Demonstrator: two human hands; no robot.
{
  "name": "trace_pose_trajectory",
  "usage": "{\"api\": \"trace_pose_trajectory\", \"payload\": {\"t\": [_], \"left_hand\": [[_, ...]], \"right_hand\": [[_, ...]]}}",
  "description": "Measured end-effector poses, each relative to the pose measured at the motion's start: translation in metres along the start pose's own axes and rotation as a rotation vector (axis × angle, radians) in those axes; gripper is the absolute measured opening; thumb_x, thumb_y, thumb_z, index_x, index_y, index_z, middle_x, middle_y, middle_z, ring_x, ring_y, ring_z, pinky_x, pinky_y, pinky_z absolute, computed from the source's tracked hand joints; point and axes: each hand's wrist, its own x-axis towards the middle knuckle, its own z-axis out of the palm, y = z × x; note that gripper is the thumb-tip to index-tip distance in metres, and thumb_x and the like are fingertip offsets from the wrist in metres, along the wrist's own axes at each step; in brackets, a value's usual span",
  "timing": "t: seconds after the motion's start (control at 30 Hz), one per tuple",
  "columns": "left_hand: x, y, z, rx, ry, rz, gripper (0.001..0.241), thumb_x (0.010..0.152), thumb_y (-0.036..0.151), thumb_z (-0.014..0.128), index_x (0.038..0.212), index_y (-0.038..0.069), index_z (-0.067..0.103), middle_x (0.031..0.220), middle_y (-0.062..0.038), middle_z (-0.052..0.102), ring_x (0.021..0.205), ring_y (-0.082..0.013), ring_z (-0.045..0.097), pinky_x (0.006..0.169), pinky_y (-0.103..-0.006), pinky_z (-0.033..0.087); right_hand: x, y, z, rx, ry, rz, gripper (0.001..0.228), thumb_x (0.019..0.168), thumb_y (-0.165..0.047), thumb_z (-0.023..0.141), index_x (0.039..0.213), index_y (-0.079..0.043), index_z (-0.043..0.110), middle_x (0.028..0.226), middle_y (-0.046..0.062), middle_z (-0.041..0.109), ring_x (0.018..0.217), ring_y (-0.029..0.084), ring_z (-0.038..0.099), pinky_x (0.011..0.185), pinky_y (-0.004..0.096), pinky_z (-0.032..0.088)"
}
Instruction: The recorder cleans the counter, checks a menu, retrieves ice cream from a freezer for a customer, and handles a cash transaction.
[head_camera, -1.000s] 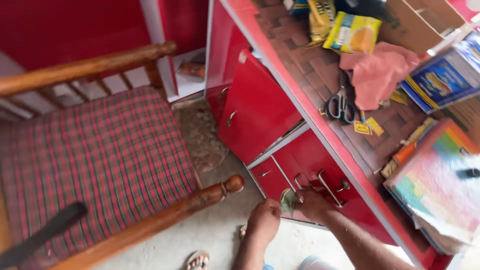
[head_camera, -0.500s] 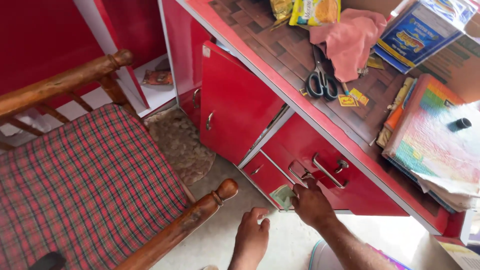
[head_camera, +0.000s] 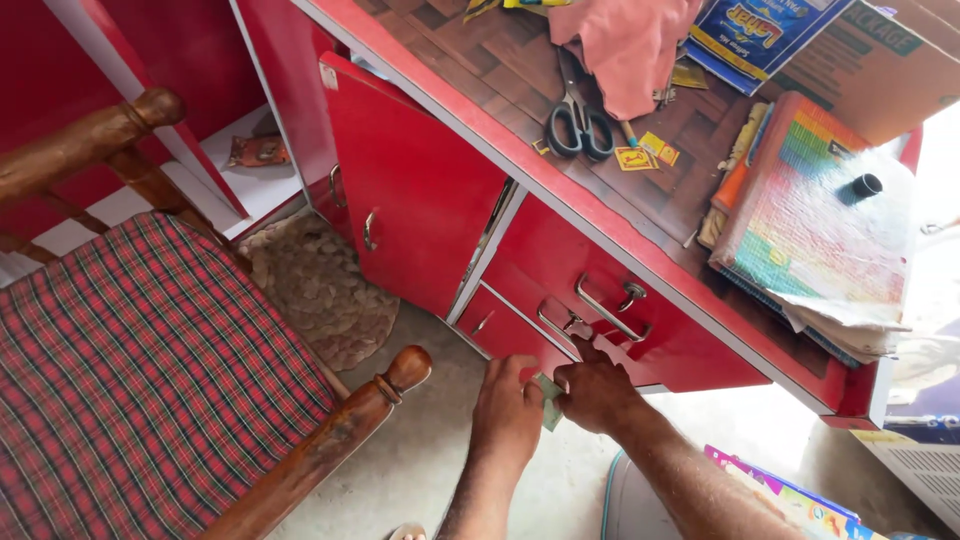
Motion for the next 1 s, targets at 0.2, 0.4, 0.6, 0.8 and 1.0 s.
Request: {"api": "trace_pose_trajectory", "payload": {"t": [0.2,0.4,0.6,0.8,1.0], "left_hand": [[-0.005,0.013,-0.007,0.053,-0.094,-0.123,0.026,0.096,0.014,0.056,0.122,0.014,0.059,0.134,-0.007,0.056,0.124,-0.0301,0.058,0.101,-0.0440,0.049],[0.001,-0.003,0.008,-0.005,-0.085,-0.080,0.027,0.095,0.012,0.054,0.121,0.013,0.062,0.131,-0.008,0.059,0.118,-0.0303,0.064,0.099,-0.0426,0.053],[0.010,-0.007,0.016,0.029,-0.016,-0.023,0.033,0.094,0.010,0.053,0.126,0.010,0.060,0.135,-0.010,0.059,0.123,-0.0319,0.060,0.101,-0.0444,0.050],[0.037,0.000,0.031,0.066,0.073,0.023,0.029,0.095,0.012,0.057,0.123,0.008,0.064,0.128,-0.013,0.064,0.119,-0.0348,0.062,0.097,-0.0469,0.052],[0.063,0.031,0.046,0.080,0.041,0.017,0.029,0.092,0.022,0.068,0.118,0.010,0.068,0.117,-0.013,0.069,0.107,-0.0323,0.068,0.090,-0.0451,0.055]], "right_hand": [[0.040,0.035,0.027,-0.028,0.119,-0.136,0.020,0.079,-0.027,0.081,0.097,-0.019,0.078,0.158,0.009,0.033,0.150,0.034,0.029,0.119,0.055,0.034],[0.018,0.003,0.000,0.003,-0.002,-0.003,0.021,0.083,-0.030,0.081,0.100,-0.018,0.076,0.160,0.012,0.026,0.148,0.035,0.030,0.111,0.053,0.045],[0.026,0.007,0.013,0.031,0.048,-0.039,0.023,0.082,-0.028,0.082,0.101,-0.017,0.075,0.157,0.019,0.026,0.144,0.039,0.036,0.110,0.050,0.049],[0.021,0.006,0.011,0.043,0.087,-0.071,0.028,0.083,-0.022,0.077,0.112,-0.023,0.078,0.155,0.021,0.028,0.137,0.040,0.041,0.107,0.052,0.048],[0.026,0.020,0.051,0.027,0.527,-0.183,0.051,0.081,-0.017,0.069,0.127,0.005,0.063,0.132,0.026,0.053,0.112,0.041,0.056,0.084,0.052,0.054]]}}
